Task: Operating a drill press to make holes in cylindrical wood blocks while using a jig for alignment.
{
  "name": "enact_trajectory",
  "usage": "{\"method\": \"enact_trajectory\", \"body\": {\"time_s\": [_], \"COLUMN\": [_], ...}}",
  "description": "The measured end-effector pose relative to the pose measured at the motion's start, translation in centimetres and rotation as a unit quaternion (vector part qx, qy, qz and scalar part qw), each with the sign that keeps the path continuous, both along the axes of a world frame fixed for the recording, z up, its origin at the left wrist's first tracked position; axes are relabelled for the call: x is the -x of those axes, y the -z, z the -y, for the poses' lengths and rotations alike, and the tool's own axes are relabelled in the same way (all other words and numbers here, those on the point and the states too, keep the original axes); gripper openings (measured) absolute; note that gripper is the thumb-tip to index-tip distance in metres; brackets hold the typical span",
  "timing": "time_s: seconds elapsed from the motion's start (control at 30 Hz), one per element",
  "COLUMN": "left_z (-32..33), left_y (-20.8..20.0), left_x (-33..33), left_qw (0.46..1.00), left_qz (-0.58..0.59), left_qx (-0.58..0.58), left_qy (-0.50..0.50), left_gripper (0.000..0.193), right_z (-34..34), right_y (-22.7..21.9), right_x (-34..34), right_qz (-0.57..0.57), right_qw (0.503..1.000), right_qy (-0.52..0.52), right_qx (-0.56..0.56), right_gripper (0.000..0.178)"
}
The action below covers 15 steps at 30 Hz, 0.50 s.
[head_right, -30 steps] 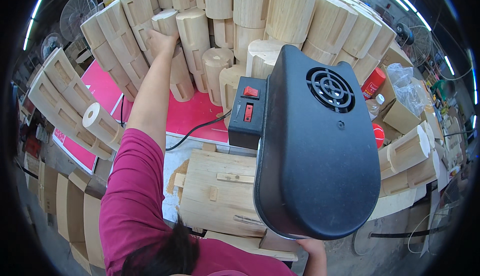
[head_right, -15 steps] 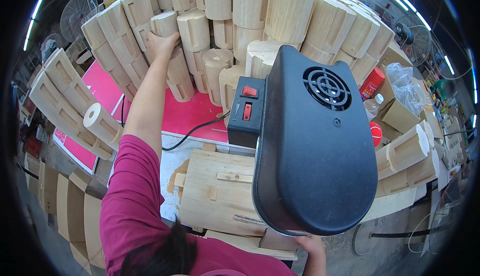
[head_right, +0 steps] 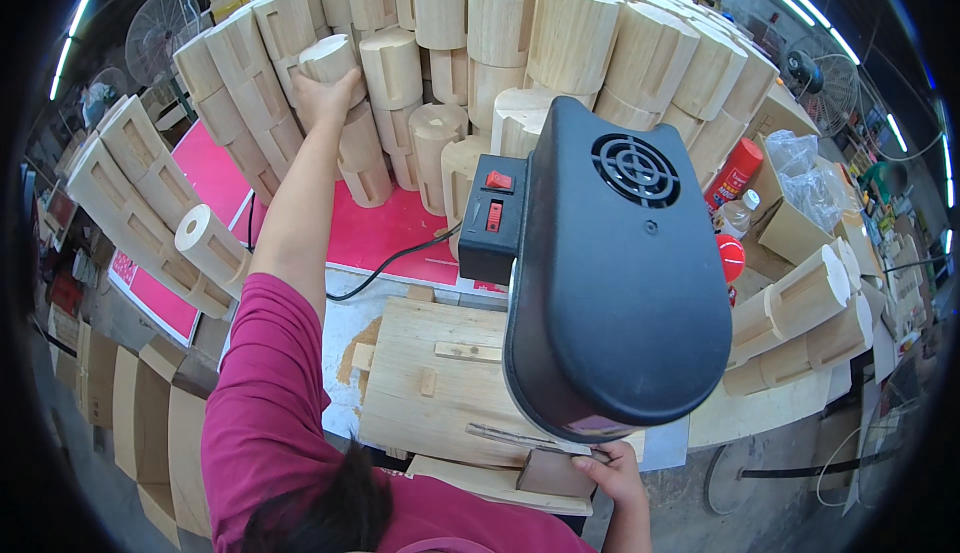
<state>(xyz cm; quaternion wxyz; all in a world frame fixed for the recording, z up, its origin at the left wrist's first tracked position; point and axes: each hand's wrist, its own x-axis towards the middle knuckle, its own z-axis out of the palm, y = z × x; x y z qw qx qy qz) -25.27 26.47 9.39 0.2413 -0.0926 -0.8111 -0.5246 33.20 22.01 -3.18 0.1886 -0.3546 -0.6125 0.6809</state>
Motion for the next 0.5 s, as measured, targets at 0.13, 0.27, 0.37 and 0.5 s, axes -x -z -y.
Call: {"method": "enact_trajectory", "body": {"time_s": [0.13,0.27,0.37,0.5], "left_z": [2.8,8.2,11.4,19.1], "left_y": [-0.5,0.2,-0.3,-0.3], "left_x": [-2.4,-5.1,-10.7,-17.1], "left_qw": [0.982,0.894,0.824,0.823], "left_qz": [-0.050,-0.101,-0.022,0.062], "left_qx": [-0.173,-0.348,-0.402,-0.241], "left_qy": [0.050,0.264,0.398,0.510], "left_gripper": [0.083,0.064,0.061,0.060], "right_z": [-0.2,0.1,0.2,0.1], "right_y": [1.0,0.8,1.3,1.8], "right_x": [-0.9,-1.2,-1.6,-1.8], "right_qz": [0.011,0.004,0.028,0.000], "right_qw": [1.000,1.000,1.000,0.997], "right_qy": [-0.009,-0.016,0.003,0.000], "right_qx": [0.020,0.011,0.005,-0.080], "right_gripper": [0.019,0.020,0.020,0.022]}}
